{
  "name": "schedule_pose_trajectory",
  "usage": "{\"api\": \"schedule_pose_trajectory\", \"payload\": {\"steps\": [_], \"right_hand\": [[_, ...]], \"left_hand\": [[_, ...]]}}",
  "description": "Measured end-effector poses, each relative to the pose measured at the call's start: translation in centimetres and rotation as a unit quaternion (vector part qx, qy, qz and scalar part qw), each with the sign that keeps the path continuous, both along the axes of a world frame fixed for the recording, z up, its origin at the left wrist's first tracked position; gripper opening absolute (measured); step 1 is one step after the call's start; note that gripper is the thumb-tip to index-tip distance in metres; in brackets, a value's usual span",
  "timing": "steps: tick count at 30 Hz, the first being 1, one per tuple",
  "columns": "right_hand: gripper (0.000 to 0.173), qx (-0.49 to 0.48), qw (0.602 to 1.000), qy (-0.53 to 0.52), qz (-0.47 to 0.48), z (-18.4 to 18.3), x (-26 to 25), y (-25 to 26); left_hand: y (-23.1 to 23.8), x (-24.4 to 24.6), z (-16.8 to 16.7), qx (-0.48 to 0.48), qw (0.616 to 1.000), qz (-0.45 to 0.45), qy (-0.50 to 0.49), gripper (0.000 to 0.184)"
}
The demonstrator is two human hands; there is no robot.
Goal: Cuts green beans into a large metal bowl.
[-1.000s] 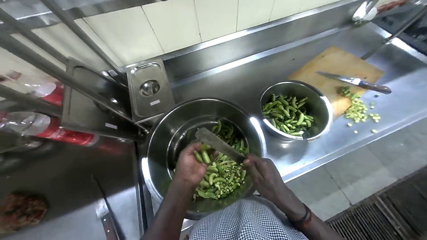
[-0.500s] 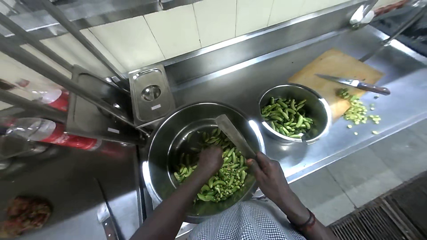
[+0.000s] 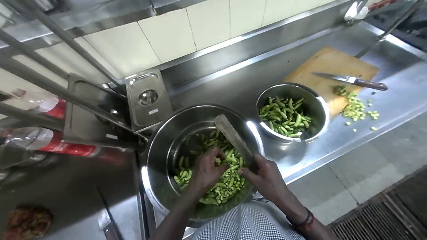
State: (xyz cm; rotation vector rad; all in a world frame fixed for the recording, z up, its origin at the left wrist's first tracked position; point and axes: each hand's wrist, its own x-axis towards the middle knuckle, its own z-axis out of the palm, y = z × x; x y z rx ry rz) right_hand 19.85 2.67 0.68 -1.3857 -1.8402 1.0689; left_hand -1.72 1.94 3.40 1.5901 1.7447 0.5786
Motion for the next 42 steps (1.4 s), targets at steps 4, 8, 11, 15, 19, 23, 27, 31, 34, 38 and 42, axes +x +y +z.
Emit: {"api": "schedule_pose_trajectory", "payload": {"steps": [4,8,11,15,19,23,27,31,34,38,42], "right_hand": [[0.041,0.012,1.0,0.008,0.01,0.7,-0.8,-0.2],[0.039,0.031,0.999,0.001,0.014,1.0,-1.0,-0.2],[0.035,0.036,0.999,-0.001,0.02,1.1,-1.0,-0.2],[0.036,0.042,0.999,-0.004,0.023,0.7,-1.1,-0.4],[0.044,0.058,0.998,0.001,0.035,0.2,-1.2,-0.6],[0.05,0.071,0.997,0.032,0.023,0.4,-0.9,-0.5],[0.053,0.085,0.995,0.045,0.02,0.4,-0.6,-0.3],[0.044,0.066,0.997,0.012,0.035,0.6,-0.8,-0.3],[0.047,0.07,0.997,0.001,0.04,0.9,-1.2,-0.6],[0.042,0.104,0.994,-0.001,0.04,1.0,-1.5,-0.8],[0.036,0.112,0.992,-0.011,0.048,0.9,-1.6,-0.7]], "left_hand": [[-1.4,0.8,0.9,0.047,0.996,-0.018,-0.074,0.022],[-1.9,1.2,0.5,0.079,0.99,-0.043,-0.105,0.021],[-2.1,1.4,0.7,0.081,0.99,-0.036,-0.106,0.022],[-2.2,1.5,1.1,0.071,0.991,-0.024,-0.11,0.019],[-2.2,2.0,1.4,0.089,0.991,0.021,-0.094,0.027],[-2.0,1.7,1.1,0.061,0.984,0.077,-0.151,0.023],[-2.0,1.3,1.0,-0.027,0.885,0.16,-0.437,0.022],[-2.0,0.7,1.0,-0.106,0.794,0.192,-0.568,0.016],[-2.2,0.9,0.9,-0.129,0.772,0.194,-0.591,0.011],[-2.6,1.7,1.1,-0.155,0.776,0.177,-0.585,0.009],[-2.6,2.3,1.3,-0.162,0.766,0.19,-0.593,0.01]]}}
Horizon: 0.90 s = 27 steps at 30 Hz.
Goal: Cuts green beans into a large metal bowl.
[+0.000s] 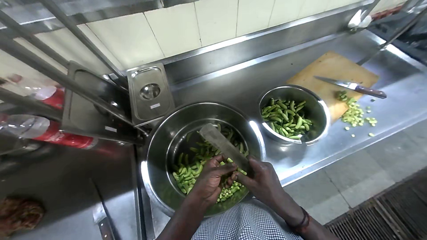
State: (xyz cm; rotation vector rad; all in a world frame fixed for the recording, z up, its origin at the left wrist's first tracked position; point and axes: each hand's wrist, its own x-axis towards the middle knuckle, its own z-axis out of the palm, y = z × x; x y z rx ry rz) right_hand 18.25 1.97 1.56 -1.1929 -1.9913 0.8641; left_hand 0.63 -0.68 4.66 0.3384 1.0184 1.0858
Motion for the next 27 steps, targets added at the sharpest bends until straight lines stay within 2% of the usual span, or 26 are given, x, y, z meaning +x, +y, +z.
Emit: {"api": "schedule_pose_trajectory", "payload": {"steps": [4,6,11,13,15,18,19,20,22,23,25,27], "right_hand": [[0.046,-0.015,1.0,-0.012,0.014,-0.3,0.2,0.1],[0.049,-0.033,0.999,-0.014,0.018,-0.4,0.3,0.1],[0.058,-0.035,0.999,-0.033,-0.003,-0.5,0.8,0.3],[0.051,-0.045,0.997,-0.051,-0.021,-0.4,0.8,0.4],[0.045,-0.079,0.994,-0.071,-0.031,0.1,0.9,0.5],[0.045,-0.09,0.993,-0.06,-0.043,0.0,0.9,0.5],[0.046,-0.089,0.994,-0.051,-0.046,-0.1,1.0,0.5],[0.046,-0.088,0.994,-0.043,-0.048,-0.2,1.1,0.5],[0.046,-0.082,0.995,-0.037,-0.05,-0.3,1.2,0.5],[0.045,-0.082,0.995,-0.036,-0.05,-0.3,1.2,0.5],[0.044,-0.087,0.994,-0.036,-0.048,-0.3,1.2,0.5],[0.042,-0.098,0.994,-0.036,-0.044,-0.3,1.2,0.5]], "left_hand": [[0.0,-0.2,-0.7,0.006,0.998,0.054,0.013,0.021],[0.5,-1.2,-0.9,-0.008,0.994,0.098,0.04,0.02],[2.0,-4.2,-0.2,-0.019,0.976,0.216,-0.007,0.019],[2.3,-5.0,-0.8,-0.006,0.977,0.21,0.03,0.012],[2.3,-5.3,-1.4,0.024,0.98,0.164,0.108,0.005],[2.5,-5.5,-2.3,0.047,0.97,0.059,0.232,0.011],[2.6,-5.4,-2.5,0.051,0.949,0.004,0.31,0.015],[2.8,-5.3,-2.7,0.055,0.908,-0.052,0.412,0.017],[3.5,-4.9,-3.0,0.048,0.777,-0.172,0.603,0.016],[4.0,-4.7,-3.5,0.04,0.71,-0.229,0.664,0.018],[5.5,-4.3,-5.5,0.002,0.605,-0.343,0.718,0.026],[6.4,-3.8,-7.1,-0.012,0.555,-0.4,0.729,0.03]]}}
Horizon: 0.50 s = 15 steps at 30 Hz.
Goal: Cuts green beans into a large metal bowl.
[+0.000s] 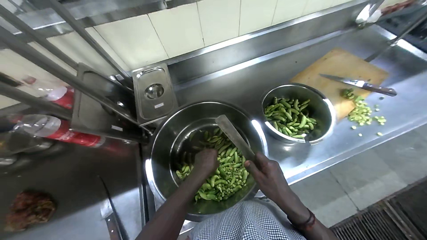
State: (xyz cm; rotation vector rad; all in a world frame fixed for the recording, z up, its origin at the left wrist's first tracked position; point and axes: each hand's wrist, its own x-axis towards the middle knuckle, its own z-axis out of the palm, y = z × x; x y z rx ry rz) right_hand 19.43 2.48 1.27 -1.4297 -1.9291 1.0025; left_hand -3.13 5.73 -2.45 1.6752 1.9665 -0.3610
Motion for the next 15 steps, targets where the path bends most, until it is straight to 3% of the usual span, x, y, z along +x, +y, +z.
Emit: {"api": "schedule_pose_trajectory", "payload": {"steps": [3,6,9,11,15], "right_hand": [[0.043,0.001,1.0,0.003,0.002,-0.3,0.2,0.0],[0.044,0.003,1.0,0.008,-0.005,-0.4,0.5,0.1],[0.039,-0.01,1.0,0.023,-0.016,-0.3,0.8,0.1],[0.037,-0.028,0.999,0.032,-0.015,-0.4,0.9,0.2],[0.041,-0.058,0.998,0.028,0.016,-0.3,0.3,0.5]], "left_hand": [[0.4,0.9,-0.5,-0.003,0.999,-0.032,0.036,0.023],[0.7,0.2,-0.5,0.001,1.0,-0.007,0.025,0.023],[-0.2,-1.4,1.2,0.059,0.992,0.048,-0.099,0.024],[-1.8,-1.6,3.0,0.125,0.964,0.081,-0.219,0.017],[-3.9,-0.1,5.5,0.18,0.918,0.108,-0.336,0.009]]}}
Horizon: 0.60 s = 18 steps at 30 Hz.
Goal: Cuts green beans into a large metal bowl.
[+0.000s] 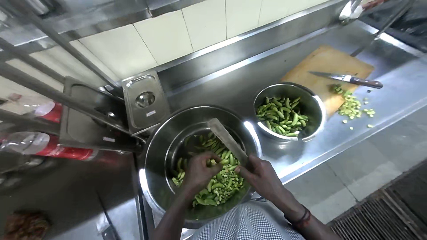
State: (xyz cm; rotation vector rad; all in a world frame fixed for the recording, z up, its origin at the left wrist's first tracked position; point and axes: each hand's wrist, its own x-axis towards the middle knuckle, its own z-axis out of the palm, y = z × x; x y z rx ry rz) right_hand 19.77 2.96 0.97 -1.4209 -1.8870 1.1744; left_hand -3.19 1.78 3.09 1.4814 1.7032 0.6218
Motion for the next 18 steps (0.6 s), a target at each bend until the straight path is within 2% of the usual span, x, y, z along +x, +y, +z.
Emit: {"api": "schedule_pose_trajectory", "payload": {"steps": [6,18], "right_hand": [[0.039,0.027,0.999,0.007,0.023,0.7,-0.7,-0.2],[0.039,0.033,0.999,-0.004,0.025,1.1,-0.7,-0.5]], "left_hand": [[-1.7,2.2,1.3,0.055,0.998,-0.002,-0.039,0.015],[-2.3,2.2,0.9,0.113,0.991,-0.021,-0.065,0.014]]}}
